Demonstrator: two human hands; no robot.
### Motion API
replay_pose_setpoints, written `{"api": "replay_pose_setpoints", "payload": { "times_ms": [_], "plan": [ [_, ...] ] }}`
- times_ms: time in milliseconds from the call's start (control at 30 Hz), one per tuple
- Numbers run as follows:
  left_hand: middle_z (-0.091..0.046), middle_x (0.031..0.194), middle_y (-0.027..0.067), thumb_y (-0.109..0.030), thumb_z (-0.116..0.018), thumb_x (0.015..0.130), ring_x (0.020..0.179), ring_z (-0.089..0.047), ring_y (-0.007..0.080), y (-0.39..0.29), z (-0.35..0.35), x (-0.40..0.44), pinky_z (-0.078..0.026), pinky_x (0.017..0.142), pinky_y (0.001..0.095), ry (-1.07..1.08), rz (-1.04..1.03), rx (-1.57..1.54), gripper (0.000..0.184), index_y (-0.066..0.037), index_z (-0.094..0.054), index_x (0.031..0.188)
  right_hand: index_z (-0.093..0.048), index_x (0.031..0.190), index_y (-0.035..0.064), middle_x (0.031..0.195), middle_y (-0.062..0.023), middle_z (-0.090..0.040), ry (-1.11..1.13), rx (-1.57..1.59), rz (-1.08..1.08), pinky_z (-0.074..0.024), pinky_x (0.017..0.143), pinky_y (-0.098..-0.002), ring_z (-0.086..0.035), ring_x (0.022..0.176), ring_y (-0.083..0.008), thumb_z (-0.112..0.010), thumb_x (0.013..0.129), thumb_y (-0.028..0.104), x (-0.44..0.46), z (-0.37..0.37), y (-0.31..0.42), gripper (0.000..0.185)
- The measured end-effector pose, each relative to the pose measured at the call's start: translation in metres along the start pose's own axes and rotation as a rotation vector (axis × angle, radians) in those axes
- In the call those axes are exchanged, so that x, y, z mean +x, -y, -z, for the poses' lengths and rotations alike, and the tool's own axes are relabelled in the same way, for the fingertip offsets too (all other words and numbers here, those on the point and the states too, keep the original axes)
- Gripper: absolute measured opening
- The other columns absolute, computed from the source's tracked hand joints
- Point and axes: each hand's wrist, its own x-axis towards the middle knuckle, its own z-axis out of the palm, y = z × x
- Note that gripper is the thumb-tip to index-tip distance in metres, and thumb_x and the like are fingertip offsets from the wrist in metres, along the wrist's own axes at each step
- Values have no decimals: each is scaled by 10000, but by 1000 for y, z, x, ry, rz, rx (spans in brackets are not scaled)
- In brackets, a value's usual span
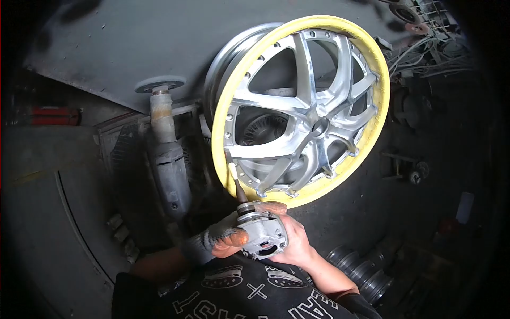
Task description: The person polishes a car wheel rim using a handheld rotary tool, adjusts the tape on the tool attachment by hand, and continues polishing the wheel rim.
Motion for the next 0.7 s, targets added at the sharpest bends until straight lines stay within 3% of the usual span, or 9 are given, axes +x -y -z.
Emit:
{"api": "replay_pose_setpoints", "payload": {
  "times_ms": [100,167,267,300,467,533,600,667,700],
  "plan": [
    [-483,1406,121,-434,-869,663,1298,-470,208,2,-9,13,-370,1097,381,-3,-7,-20,1017,13,-392,1441,-562,1128,-29,1024,-181,-659,-10,-1,6,-536,822,-415,-678,908,-356,-897,523,234,0,16,-5,739],
    [-460,1432,119,-457,-870,661,1320,-444,205,6,-19,28,-348,1109,377,38,12,34,1048,11,-370,1456,-523,1230,-53,1122,-211,-641,-3,25,40,-522,895,-444,-656,1008,-387,-874,528,189,-3,38,-7,822],
    [-371,1509,112,-451,-865,643,1382,-358,204,14,-27,62,-271,1148,378,151,85,89,1081,0,-348,1478,-545,1216,-52,1162,-210,-639,-37,111,-13,-514,912,-435,-659,1033,-371,-877,548,211,-14,73,-17,791],
    [-331,1538,137,-477,-940,481,1415,-331,240,13,-34,75,-265,1167,372,92,156,47,1276,30,-326,1478,-563,1193,-51,1132,-197,-649,-52,126,-24,-517,905,-429,-665,1014,-361,-880,548,219,-15,84,-21,768],
    [-369,1509,126,-509,-892,594,1384,-358,198,41,-28,138,-295,1141,366,187,114,219,1161,6,-340,1476,-580,1182,-28,1081,-188,-662,-59,117,-136,-516,903,-401,-677,992,-330,-870,524,202,-26,129,-56,755],
    [-464,1371,81,-273,-794,756,1283,-421,168,50,-26,157,-321,1098,320,251,79,85,829,-14,-406,1441,-573,1194,-27,1094,-187,-665,-21,51,-132,-515,907,-396,-678,997,-327,-863,530,194,-25,142,-74,757],
    [-492,1339,61,-259,-805,758,1251,-449,150,45,-35,161,-340,1078,307,134,87,22,811,-25,-420,1432,-568,1205,-26,1113,-185,-666,-1,126,-174,-512,913,-390,-678,1015,-328,-861,532,189,-19,150,-87,765],
    [-503,1322,49,-255,-815,753,1221,-467,138,46,-36,172,-357,1059,298,86,39,27,809,-32,-427,1428,-598,1160,-34,1055,-126,-674,-24,78,-175,-508,890,-368,-680,944,-251,-885,467,274,-14,153,-97,810],
    [-507,1313,55,-235,-823,738,1205,-470,128,45,-40,173,-367,1041,292,42,52,-3,806,-39,-438,1419,-592,1169,-38,1101,-146,-663,3,114,-237,-496,924,-378,-669,1002,-276,-890,481,274,-10,157,-97,812]
  ]
}}
